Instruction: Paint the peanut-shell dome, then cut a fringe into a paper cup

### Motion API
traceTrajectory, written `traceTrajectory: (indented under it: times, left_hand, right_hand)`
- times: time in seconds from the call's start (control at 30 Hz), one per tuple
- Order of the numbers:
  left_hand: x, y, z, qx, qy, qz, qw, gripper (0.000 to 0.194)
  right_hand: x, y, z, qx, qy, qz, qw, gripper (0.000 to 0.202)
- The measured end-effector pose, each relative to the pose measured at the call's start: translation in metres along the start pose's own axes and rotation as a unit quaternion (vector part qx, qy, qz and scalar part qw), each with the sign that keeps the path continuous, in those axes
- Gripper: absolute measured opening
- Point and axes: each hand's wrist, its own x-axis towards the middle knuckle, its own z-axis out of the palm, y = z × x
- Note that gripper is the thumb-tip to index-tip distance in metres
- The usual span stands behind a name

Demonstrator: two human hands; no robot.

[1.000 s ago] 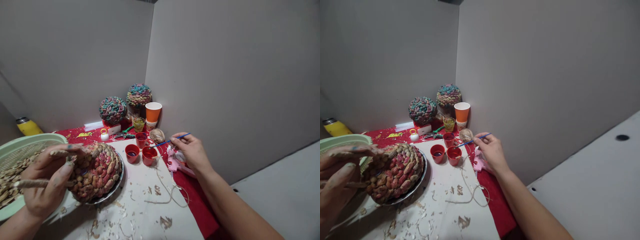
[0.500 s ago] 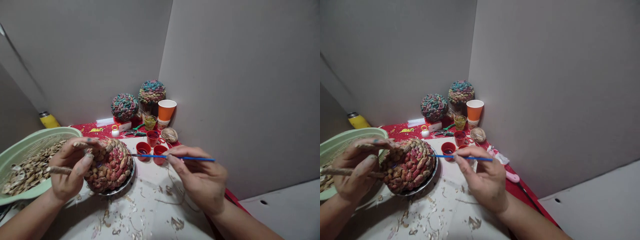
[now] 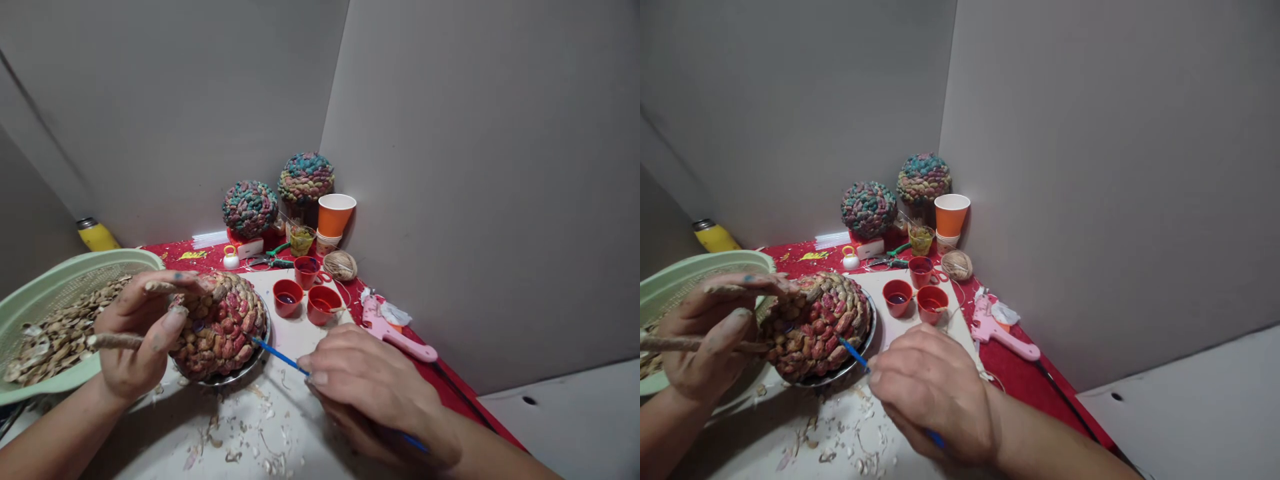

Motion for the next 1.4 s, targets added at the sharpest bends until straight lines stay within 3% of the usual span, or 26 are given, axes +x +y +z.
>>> traceTrajectory:
  times: [0.13,0.27,0.37,0.57,0.7,0.87,1.07,1.23,1.4]
  left_hand:
    - [0.0,0.0,0.0,-0.002,-0.008,0.007,1.0,0.024]
    - [0.0,0.001,0.0,-0.005,-0.017,0.0,1.0,0.022]
    - [0.001,0.002,0.002,-0.006,-0.027,0.007,1.0,0.023]
    - [0.0,0.002,0.002,0.0,-0.019,0.012,1.0,0.026]
    - [0.001,0.003,0.0,0.025,-0.011,0.009,1.0,0.023]
    - [0.002,0.008,0.0,0.056,-0.017,-0.002,0.998,0.016]
    - [-0.006,0.005,-0.008,0.077,0.004,-0.054,0.996,0.017]
    - [-0.004,0.004,-0.008,0.079,-0.018,-0.03,0.996,0.017]
    - [-0.002,0.002,-0.007,0.073,-0.027,-0.009,0.997,0.017]
  right_hand:
    - [0.001,0.007,0.008,0.035,0.078,0.05,0.995,0.039]
    - [-0.004,0.023,0.019,0.02,0.179,0.171,0.969,0.021]
    - [-0.006,0.028,0.021,0.036,0.2,0.248,0.947,0.012]
    - [-0.006,0.028,0.022,0.049,0.201,0.277,0.938,0.008]
    - [-0.005,0.03,0.023,0.078,0.212,0.278,0.933,0.01]
    - [-0.004,0.03,0.021,0.04,0.199,0.237,0.95,0.01]
    - [-0.004,0.036,0.021,0.071,0.225,0.17,0.957,0.028]
    - [-0.002,0.035,0.022,0.039,0.174,0.06,0.982,0.034]
    - [0.001,0.024,0.014,0.066,0.179,0.054,0.98,0.036]
